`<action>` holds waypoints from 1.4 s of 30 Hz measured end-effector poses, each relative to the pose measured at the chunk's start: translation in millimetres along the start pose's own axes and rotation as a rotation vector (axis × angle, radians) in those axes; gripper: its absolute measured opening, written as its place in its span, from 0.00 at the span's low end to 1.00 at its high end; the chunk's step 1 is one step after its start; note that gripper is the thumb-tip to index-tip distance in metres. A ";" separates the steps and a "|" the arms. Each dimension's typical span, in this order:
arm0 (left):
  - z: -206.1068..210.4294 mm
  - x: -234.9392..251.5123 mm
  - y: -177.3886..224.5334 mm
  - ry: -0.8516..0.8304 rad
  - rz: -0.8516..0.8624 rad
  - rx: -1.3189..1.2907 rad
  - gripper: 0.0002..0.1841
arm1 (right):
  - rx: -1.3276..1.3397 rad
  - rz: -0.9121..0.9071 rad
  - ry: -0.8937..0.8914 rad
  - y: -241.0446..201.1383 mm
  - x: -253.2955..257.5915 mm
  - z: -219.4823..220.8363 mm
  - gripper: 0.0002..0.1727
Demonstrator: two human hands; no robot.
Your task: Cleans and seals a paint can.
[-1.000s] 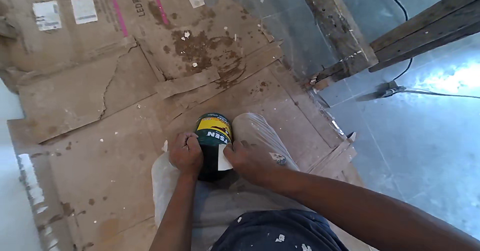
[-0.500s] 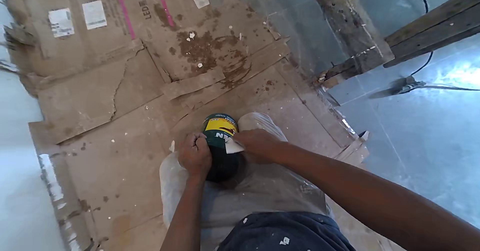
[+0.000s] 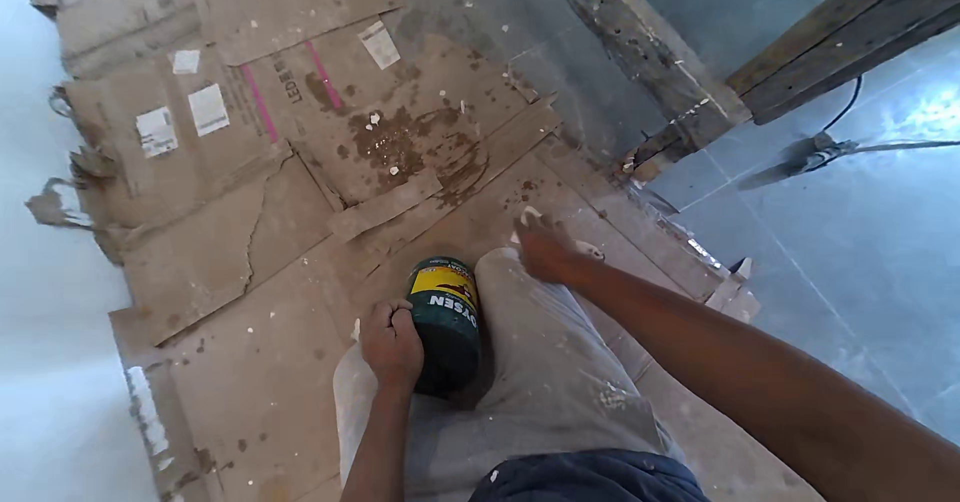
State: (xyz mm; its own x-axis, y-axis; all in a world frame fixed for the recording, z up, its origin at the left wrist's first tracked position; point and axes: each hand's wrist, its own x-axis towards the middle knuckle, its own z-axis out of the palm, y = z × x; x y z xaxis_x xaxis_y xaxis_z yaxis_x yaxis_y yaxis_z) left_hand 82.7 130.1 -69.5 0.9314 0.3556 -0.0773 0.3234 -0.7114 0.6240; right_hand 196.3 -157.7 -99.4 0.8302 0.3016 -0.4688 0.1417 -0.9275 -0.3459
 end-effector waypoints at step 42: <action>44.1 94.7 41.8 0.209 -0.166 -0.641 0.24 | 0.867 -0.175 -0.183 -179.9 184.7 -45.5 0.13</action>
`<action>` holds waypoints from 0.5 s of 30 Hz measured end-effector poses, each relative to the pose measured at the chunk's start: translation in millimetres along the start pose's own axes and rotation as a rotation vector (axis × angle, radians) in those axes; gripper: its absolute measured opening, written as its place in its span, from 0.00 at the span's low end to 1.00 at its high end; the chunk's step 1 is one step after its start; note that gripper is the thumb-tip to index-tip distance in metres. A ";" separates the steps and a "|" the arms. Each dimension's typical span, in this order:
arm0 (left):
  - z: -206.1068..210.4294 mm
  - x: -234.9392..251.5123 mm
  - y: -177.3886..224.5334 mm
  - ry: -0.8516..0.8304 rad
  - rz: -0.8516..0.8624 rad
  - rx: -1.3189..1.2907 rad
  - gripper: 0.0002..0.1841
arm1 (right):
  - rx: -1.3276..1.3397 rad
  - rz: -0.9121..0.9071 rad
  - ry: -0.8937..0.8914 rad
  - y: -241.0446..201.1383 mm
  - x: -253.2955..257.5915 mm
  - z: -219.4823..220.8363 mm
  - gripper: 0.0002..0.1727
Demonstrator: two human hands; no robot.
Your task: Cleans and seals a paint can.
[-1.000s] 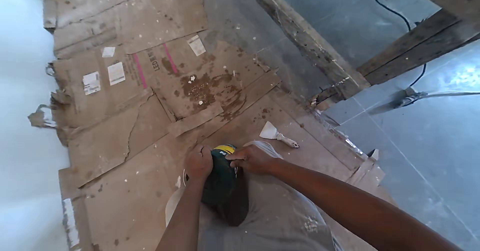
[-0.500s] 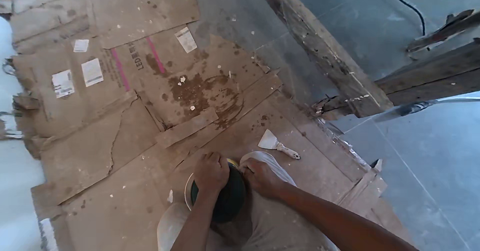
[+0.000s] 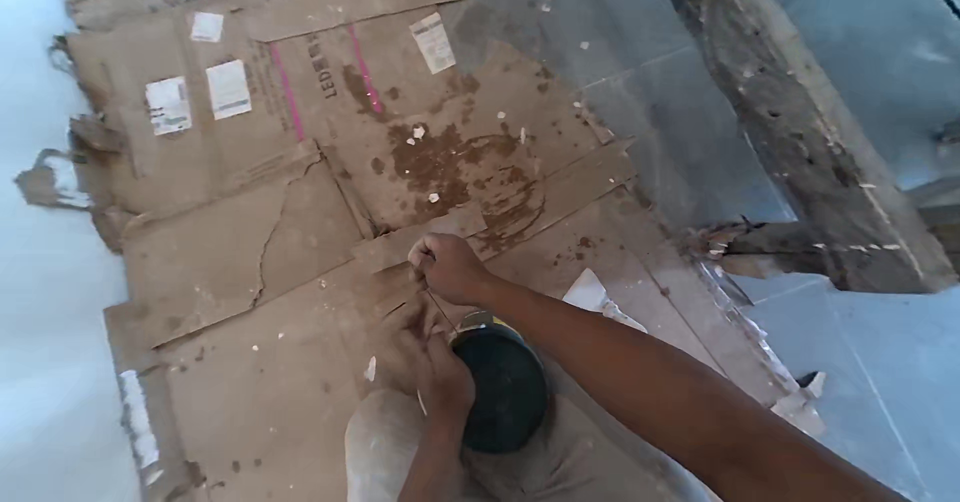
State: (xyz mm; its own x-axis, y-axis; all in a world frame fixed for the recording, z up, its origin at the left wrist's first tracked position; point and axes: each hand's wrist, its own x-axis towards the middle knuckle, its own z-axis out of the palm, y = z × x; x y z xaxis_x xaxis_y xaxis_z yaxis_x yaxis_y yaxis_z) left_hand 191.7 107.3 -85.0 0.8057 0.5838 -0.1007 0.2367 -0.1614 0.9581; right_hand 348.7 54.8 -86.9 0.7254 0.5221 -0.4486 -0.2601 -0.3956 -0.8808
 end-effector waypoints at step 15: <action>-257.9 -19.0 -34.9 -0.007 -0.363 -0.038 0.16 | -0.064 -0.171 -0.473 -10.7 -240.6 230.7 0.15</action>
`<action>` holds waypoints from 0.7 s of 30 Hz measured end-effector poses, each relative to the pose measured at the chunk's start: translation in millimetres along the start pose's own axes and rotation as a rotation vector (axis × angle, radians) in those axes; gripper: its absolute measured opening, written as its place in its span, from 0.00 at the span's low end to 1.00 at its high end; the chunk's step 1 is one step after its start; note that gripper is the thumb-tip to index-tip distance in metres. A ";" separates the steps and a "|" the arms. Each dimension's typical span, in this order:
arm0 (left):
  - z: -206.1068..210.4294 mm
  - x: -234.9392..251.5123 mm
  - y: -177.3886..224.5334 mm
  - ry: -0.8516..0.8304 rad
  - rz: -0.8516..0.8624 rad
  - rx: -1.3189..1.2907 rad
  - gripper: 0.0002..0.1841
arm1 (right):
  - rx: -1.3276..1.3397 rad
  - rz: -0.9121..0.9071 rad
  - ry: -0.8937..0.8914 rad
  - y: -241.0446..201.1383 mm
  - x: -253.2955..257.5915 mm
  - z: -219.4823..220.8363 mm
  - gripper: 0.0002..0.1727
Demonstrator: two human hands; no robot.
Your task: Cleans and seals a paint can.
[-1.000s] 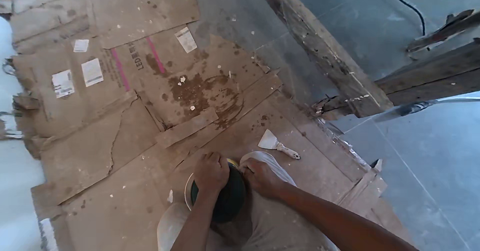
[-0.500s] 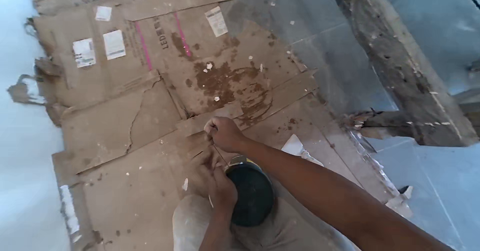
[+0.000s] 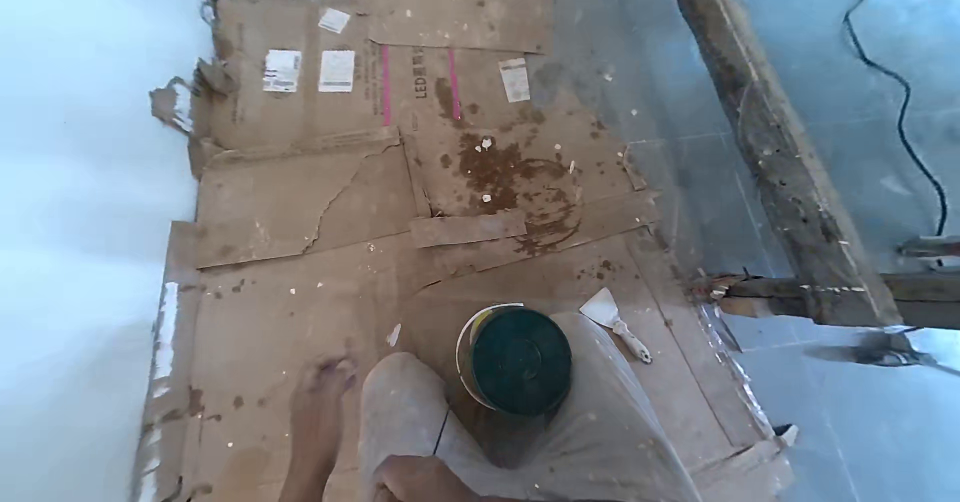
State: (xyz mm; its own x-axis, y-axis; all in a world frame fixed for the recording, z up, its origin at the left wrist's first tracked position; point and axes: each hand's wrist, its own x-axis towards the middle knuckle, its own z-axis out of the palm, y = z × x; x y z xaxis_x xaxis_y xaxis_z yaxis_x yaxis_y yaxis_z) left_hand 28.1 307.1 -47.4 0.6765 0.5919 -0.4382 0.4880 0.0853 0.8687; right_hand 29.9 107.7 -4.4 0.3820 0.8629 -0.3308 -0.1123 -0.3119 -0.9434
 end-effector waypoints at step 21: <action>233.7 -9.9 -5.9 -0.316 0.548 0.928 0.31 | -0.433 -0.375 0.194 62.2 -148.3 -28.1 0.14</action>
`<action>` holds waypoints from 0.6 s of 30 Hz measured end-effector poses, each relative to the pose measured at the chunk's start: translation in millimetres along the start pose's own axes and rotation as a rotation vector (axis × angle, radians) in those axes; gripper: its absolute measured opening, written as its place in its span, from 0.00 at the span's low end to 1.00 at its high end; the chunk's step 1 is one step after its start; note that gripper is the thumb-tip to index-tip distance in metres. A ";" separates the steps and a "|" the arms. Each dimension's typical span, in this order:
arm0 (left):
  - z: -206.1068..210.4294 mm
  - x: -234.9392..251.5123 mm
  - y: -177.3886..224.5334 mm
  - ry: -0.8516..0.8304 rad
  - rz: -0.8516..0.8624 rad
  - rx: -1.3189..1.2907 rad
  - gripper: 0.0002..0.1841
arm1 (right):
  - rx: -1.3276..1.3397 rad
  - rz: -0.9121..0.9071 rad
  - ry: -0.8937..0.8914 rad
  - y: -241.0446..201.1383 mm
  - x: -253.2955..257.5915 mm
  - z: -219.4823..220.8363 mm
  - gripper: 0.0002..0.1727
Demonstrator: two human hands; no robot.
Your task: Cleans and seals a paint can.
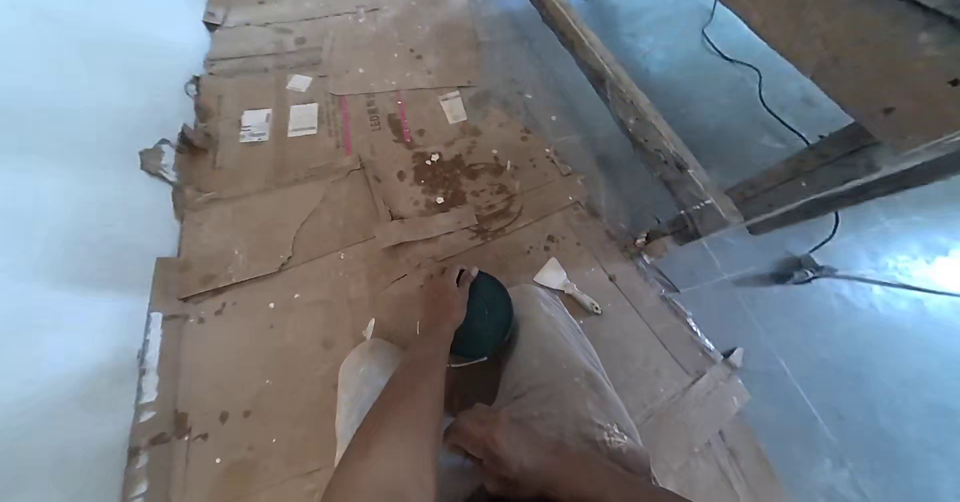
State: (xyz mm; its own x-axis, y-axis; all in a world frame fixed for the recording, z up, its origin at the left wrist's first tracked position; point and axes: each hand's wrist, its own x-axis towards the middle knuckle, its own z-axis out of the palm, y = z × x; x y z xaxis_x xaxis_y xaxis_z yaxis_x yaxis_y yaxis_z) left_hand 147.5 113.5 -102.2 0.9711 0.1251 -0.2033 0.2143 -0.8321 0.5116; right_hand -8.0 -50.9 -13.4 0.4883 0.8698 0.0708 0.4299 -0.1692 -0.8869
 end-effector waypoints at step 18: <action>-40.7 103.0 13.4 -0.187 -0.093 0.102 0.33 | -0.054 0.570 0.677 -33.1 -162.6 -132.0 0.13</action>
State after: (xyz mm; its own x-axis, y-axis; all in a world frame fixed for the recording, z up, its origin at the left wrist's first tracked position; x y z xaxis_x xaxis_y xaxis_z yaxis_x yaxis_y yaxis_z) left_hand 254.6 137.2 -82.3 0.9092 0.1095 -0.4017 0.2812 -0.8731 0.3984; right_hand -1.3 -247.9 64.7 0.9764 0.1887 -0.1052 0.0110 -0.5295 -0.8482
